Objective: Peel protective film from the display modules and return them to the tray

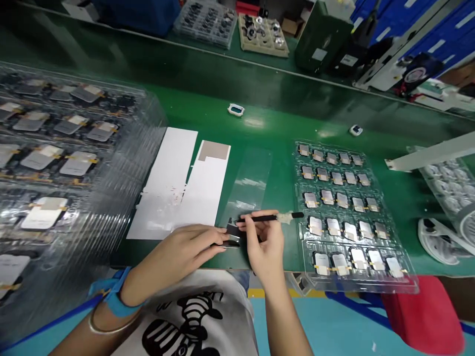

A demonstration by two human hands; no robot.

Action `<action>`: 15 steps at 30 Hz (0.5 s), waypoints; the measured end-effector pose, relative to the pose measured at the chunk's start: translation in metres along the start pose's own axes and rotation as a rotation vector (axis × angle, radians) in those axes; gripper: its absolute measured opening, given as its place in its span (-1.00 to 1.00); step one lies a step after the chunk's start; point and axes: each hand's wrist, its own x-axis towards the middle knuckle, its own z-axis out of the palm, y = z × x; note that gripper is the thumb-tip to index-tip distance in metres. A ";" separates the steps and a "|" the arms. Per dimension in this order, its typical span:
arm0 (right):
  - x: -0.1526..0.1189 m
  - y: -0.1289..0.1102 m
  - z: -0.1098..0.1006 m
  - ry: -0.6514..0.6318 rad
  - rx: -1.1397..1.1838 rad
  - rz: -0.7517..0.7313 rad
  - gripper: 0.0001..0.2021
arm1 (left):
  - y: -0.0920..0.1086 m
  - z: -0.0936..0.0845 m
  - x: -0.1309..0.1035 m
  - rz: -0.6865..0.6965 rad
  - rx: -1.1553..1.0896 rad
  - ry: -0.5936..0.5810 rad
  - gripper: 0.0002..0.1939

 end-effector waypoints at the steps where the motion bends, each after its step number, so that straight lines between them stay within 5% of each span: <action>1: -0.002 0.001 0.001 0.003 -0.004 0.002 -0.78 | -0.002 0.002 -0.002 0.014 -0.012 -0.008 -0.88; 15: -0.003 -0.001 0.003 0.019 -0.029 0.026 -0.85 | -0.003 0.002 0.001 0.024 -0.035 -0.014 -0.86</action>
